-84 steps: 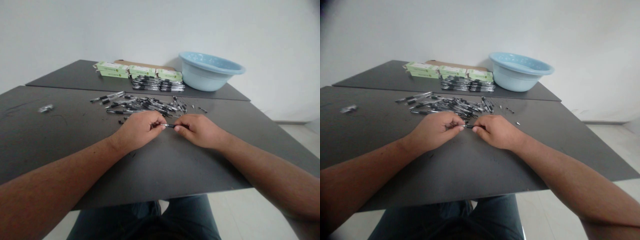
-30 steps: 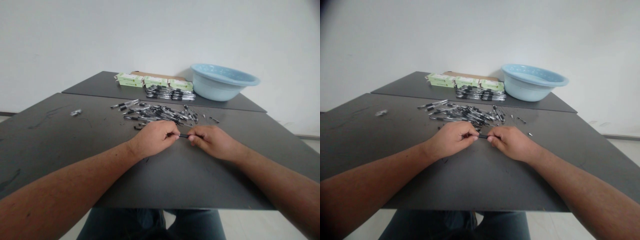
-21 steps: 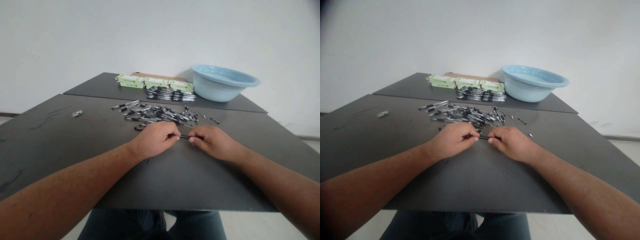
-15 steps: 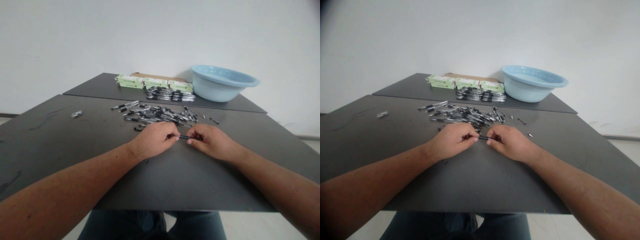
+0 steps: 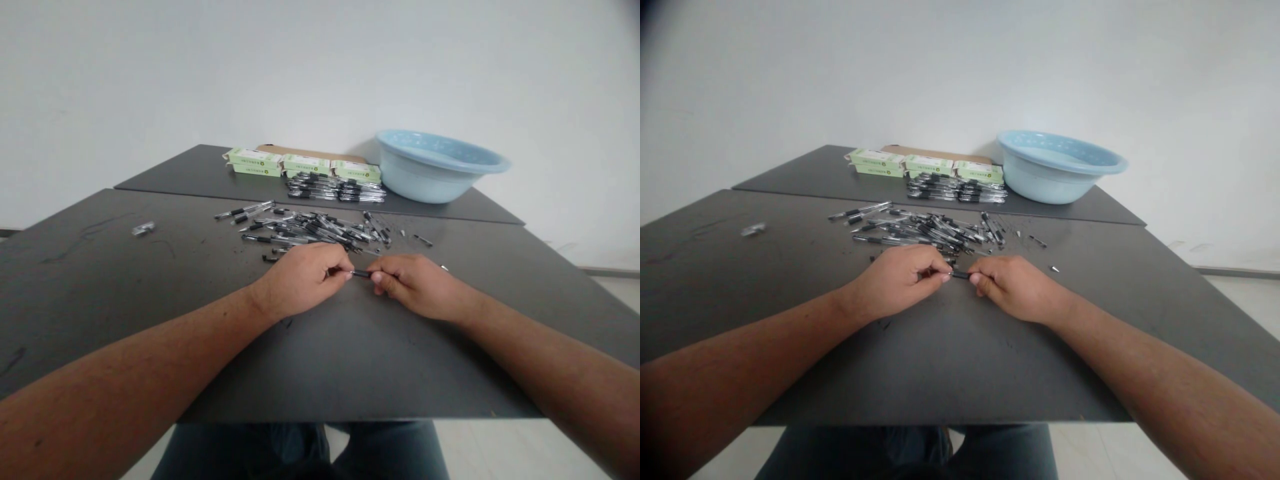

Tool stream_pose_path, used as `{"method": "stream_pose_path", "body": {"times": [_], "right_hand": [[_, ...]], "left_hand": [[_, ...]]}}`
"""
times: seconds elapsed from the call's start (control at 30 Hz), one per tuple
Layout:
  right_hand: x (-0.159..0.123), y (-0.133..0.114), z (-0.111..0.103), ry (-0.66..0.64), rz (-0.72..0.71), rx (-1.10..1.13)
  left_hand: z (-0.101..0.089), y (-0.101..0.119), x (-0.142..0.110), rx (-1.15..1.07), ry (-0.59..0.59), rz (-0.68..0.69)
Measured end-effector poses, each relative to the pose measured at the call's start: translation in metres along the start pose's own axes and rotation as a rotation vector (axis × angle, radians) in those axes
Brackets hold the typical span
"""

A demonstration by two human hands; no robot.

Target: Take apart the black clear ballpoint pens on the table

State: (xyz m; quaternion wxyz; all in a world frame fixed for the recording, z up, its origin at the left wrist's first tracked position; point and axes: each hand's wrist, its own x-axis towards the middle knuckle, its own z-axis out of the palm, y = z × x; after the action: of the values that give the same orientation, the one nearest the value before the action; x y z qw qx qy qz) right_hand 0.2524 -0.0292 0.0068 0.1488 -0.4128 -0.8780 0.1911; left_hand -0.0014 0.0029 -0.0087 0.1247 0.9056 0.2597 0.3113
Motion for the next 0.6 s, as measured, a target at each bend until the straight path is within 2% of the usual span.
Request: {"method": "stream_pose_path", "body": {"times": [0.13, 0.3, 0.47, 0.6], "right_hand": [[-0.0003, 0.0017, 0.0009, 0.110, 0.049, -0.029], [-0.0001, 0.0048, 0.0016, 0.030, 0.007, -0.016], [-0.0006, 0.0048, 0.0017, 0.092, 0.041, -0.020], [-0.0005, 0.0042, 0.0012, 0.016, 0.001, -0.003]], "left_hand": [[0.0008, -0.0008, -0.0003, -0.002, 0.016, 0.001], [0.0019, -0.0027, -0.0002, 0.003, 0.016, 0.005], [0.0011, -0.0013, 0.0001, 0.001, 0.028, 0.004], [0.0011, -0.0007, 0.0002, 0.003, 0.024, 0.005]]}}
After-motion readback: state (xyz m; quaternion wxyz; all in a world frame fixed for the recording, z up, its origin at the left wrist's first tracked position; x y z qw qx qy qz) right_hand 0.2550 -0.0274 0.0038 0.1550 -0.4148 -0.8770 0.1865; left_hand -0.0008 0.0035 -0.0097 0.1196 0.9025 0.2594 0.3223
